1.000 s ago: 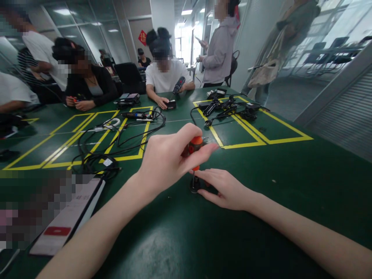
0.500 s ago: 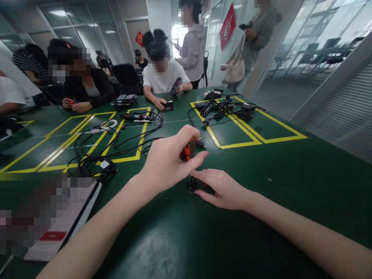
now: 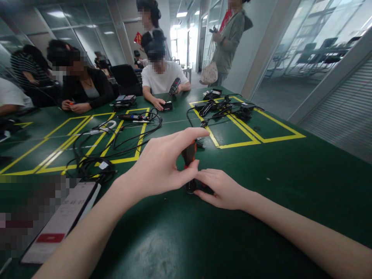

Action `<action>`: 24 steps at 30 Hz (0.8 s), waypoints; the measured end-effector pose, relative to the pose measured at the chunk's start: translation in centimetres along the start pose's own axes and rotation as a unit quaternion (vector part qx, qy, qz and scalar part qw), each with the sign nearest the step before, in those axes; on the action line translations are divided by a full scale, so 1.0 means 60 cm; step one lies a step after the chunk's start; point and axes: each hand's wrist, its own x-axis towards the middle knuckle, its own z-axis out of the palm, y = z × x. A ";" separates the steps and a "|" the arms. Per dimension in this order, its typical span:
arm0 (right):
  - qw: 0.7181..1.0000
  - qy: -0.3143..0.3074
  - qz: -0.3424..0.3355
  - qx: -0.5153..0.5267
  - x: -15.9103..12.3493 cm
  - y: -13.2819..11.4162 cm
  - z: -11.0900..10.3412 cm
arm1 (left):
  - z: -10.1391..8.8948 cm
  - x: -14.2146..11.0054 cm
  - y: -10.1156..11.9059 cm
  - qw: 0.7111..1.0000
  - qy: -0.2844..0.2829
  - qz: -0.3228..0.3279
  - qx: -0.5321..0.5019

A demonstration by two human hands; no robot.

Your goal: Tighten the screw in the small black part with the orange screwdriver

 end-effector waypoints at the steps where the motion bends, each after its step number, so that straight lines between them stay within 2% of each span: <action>1: 1.000 0.002 -0.003 0.001 0.000 0.000 0.001 | 0.001 0.000 -0.001 1.000 0.000 0.005 0.001; 14: 1.000 0.000 -0.008 0.004 0.000 0.002 0.003 | -0.010 -0.002 -0.001 0.997 0.006 0.036 0.062; 19: 1.000 0.011 -0.020 -0.009 -0.002 0.003 0.004 | -0.012 -0.003 -0.005 0.996 0.009 0.067 0.064; 24: 1.000 0.008 -0.018 -0.007 -0.003 0.003 0.005 | -0.018 -0.002 0.002 0.995 -0.003 0.069 0.065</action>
